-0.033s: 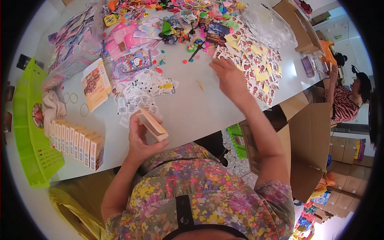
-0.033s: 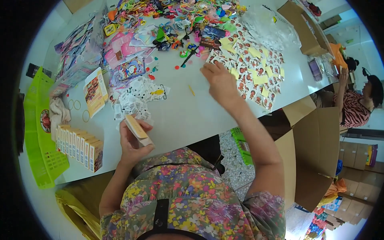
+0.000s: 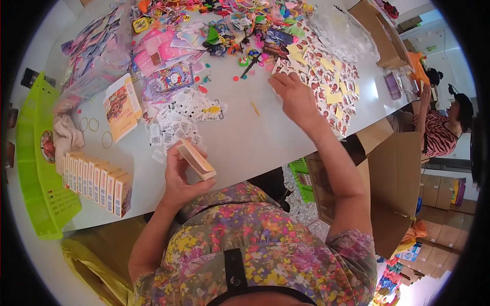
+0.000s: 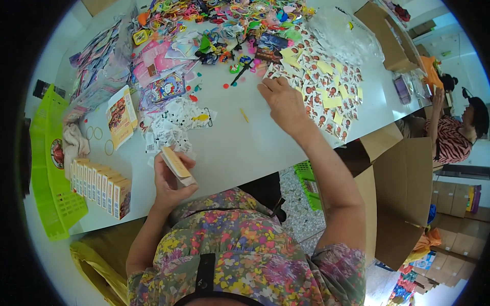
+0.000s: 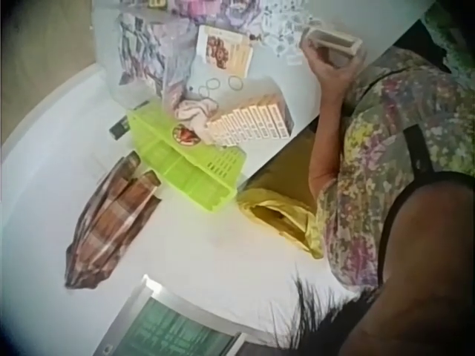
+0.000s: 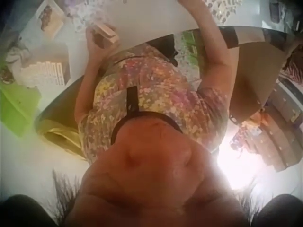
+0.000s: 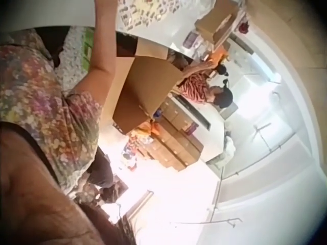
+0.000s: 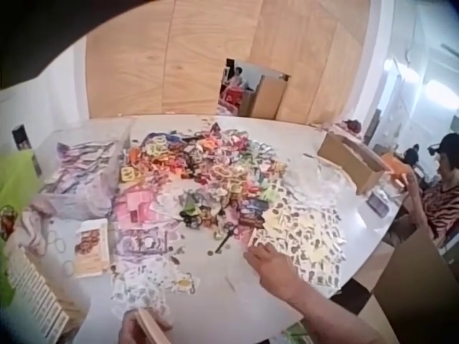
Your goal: Assembling small cardboard boxes and filling them with small toys, stickers, and rubber bands.
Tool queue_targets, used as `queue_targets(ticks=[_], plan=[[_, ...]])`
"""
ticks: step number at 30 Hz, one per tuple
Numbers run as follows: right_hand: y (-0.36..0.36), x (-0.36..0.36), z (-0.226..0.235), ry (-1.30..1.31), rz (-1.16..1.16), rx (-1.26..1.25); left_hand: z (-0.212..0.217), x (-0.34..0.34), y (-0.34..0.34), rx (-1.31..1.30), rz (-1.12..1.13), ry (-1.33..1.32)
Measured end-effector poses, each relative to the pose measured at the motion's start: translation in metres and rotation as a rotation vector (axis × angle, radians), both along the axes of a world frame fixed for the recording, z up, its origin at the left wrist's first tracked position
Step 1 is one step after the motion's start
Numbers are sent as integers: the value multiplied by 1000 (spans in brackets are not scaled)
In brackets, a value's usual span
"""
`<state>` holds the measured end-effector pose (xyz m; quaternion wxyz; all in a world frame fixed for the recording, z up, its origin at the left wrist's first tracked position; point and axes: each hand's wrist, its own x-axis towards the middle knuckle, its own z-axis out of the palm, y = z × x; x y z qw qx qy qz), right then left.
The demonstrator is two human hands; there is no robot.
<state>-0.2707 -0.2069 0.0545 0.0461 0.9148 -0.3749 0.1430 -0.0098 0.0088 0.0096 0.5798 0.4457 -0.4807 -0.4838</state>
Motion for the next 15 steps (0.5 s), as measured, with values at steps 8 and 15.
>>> queue_targets(ticks=[8,15], plan=[[-23,-3,3,-41,87,141,-14,1,3,47,-6,-1],[21,93,-3,-367,243,726,-17,1,1,-50,-92,-132]])
